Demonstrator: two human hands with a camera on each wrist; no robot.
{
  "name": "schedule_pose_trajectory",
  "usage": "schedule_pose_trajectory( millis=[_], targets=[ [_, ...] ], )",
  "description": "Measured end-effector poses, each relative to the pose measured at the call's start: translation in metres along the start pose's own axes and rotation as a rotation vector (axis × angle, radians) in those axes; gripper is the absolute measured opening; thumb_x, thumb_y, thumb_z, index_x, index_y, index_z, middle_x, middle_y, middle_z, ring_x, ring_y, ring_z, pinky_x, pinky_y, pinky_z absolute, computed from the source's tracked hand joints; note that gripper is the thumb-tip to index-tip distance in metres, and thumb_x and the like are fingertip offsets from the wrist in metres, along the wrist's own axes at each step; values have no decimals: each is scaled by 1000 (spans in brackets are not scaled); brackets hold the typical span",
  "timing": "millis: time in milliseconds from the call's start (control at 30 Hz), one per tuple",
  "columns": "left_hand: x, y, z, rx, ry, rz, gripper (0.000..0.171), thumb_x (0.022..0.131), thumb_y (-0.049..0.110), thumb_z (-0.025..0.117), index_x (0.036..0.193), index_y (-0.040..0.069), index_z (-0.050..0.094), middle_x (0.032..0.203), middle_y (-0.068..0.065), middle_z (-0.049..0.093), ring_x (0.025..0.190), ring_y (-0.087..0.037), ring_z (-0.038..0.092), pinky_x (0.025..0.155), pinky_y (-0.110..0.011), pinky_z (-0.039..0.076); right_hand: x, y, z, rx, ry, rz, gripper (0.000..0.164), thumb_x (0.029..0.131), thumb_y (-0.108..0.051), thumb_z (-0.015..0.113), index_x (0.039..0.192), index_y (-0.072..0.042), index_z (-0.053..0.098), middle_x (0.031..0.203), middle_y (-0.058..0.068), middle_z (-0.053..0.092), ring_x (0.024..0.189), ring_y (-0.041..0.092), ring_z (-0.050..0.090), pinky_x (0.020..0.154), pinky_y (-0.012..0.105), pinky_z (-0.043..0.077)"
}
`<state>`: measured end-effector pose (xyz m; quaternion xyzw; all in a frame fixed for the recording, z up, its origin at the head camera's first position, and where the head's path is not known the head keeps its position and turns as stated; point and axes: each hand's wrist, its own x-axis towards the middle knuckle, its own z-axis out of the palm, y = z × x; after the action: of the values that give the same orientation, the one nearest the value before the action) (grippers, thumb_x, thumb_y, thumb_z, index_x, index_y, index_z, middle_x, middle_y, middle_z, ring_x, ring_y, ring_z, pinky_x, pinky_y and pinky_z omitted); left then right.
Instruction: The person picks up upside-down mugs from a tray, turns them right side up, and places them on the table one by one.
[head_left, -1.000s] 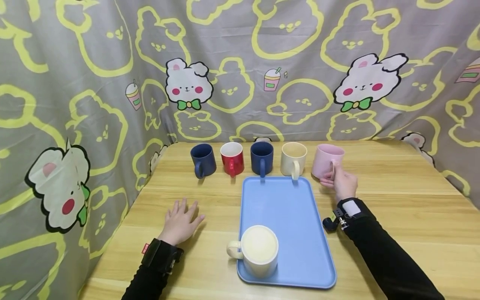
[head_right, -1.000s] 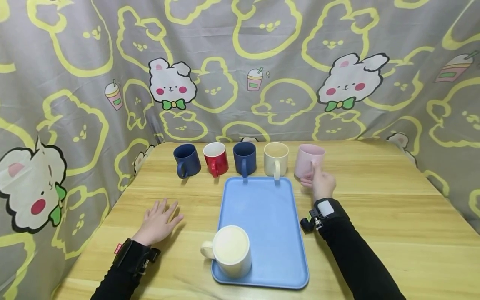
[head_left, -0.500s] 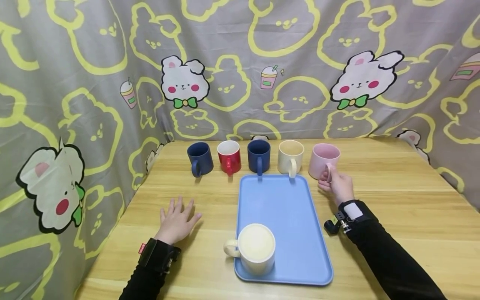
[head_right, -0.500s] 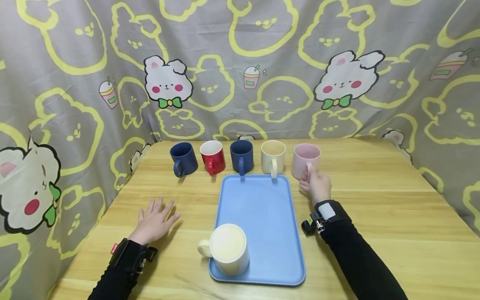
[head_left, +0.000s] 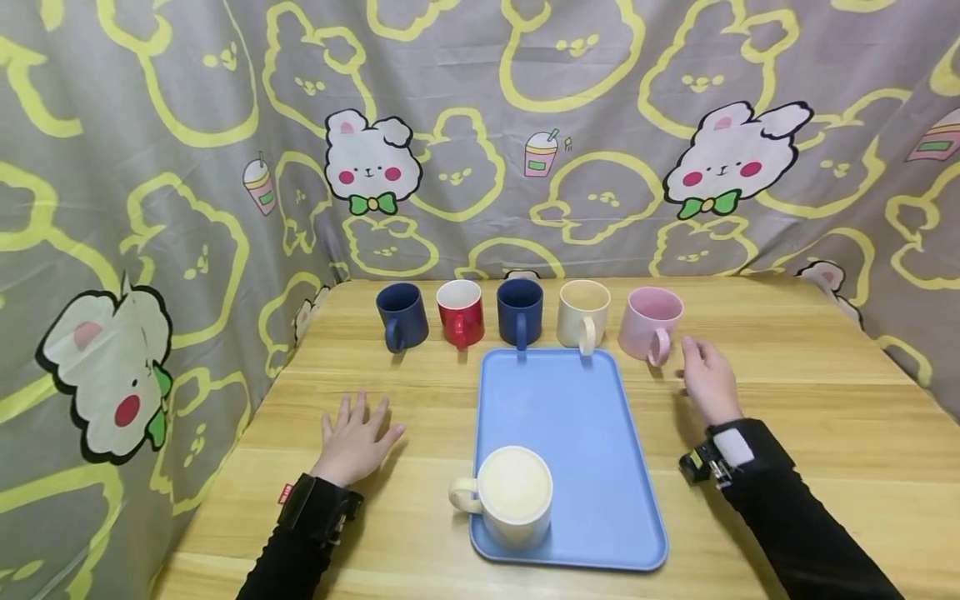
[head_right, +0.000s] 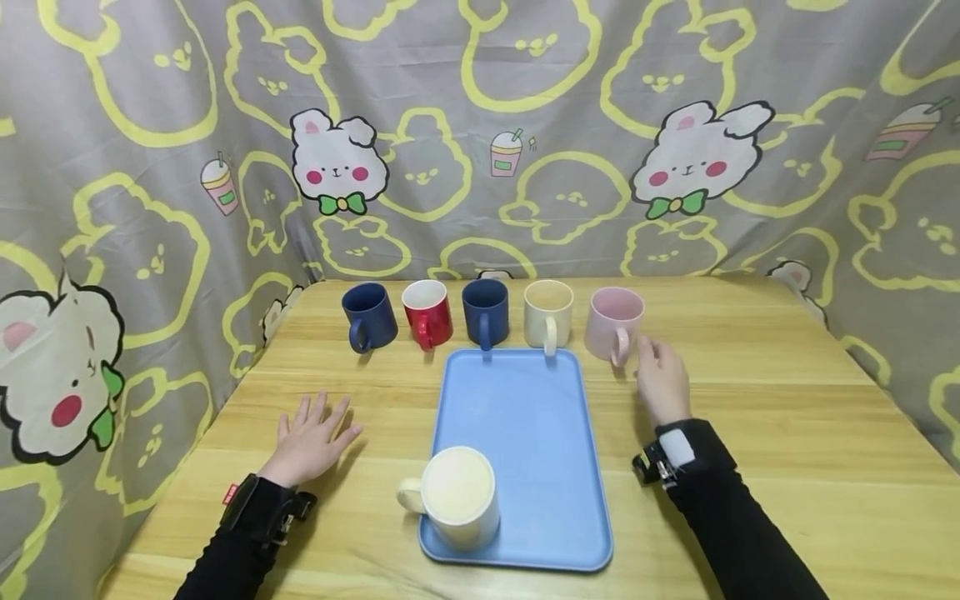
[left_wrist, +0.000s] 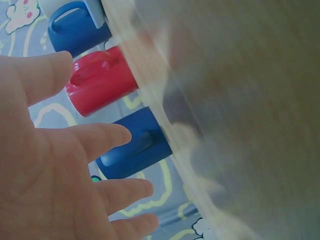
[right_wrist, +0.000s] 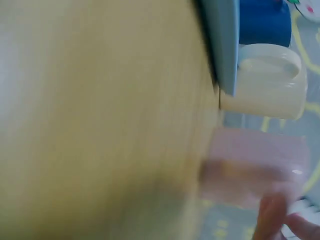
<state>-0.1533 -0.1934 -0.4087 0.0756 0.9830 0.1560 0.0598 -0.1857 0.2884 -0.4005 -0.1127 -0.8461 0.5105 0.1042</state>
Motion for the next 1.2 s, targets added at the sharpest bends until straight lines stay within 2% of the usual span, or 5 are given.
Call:
schedule_pose_trajectory(
  millis=[200, 433, 733, 967, 1200],
  targets=[
    [-1, 1, 1, 13, 6, 16, 65, 102, 44, 43, 150, 2, 33, 154, -33, 11, 140, -53, -1, 104, -73, -5, -38, 12, -20, -482, 34, -368, 58, 104, -29, 40, 141, 15, 33, 147, 43, 14, 134, 60, 12, 103, 73, 11],
    [-3, 3, -2, 27, 23, 30, 65, 101, 44, 44, 150, 2, 33, 154, -33, 11, 140, -53, 0, 104, -73, -5, -65, 26, -15, -865, -112, -499, 59, 99, -34, 53, 143, 2, 38, 149, 39, 17, 137, 58, 10, 101, 77, 3],
    [-19, 17, 9, -56, -38, 225, 63, 96, 27, 59, 148, 1, 36, 153, -32, 18, 139, -53, 12, 107, -71, 4, -77, 31, -14, -895, -214, -457, 62, 101, -42, 47, 147, -3, 36, 151, 36, 15, 139, 55, 7, 100, 78, 4],
    [-36, 48, 24, -305, -255, 490, 65, 84, 37, 75, 138, 6, 54, 126, -12, 59, 115, -28, 55, 97, -47, 44, -75, 27, -16, -838, -249, -386, 68, 102, -49, 38, 149, 0, 32, 152, 38, 6, 139, 55, 0, 101, 77, 1],
    [-33, 65, 32, -469, -330, 446, 14, 87, 20, 74, 88, 13, 62, 73, 11, 53, 64, -2, 46, 59, -20, 40, -74, 26, -17, -805, -252, -350, 70, 103, -51, 34, 149, 1, 30, 151, 40, 3, 139, 55, -1, 101, 77, 0]
  ],
)
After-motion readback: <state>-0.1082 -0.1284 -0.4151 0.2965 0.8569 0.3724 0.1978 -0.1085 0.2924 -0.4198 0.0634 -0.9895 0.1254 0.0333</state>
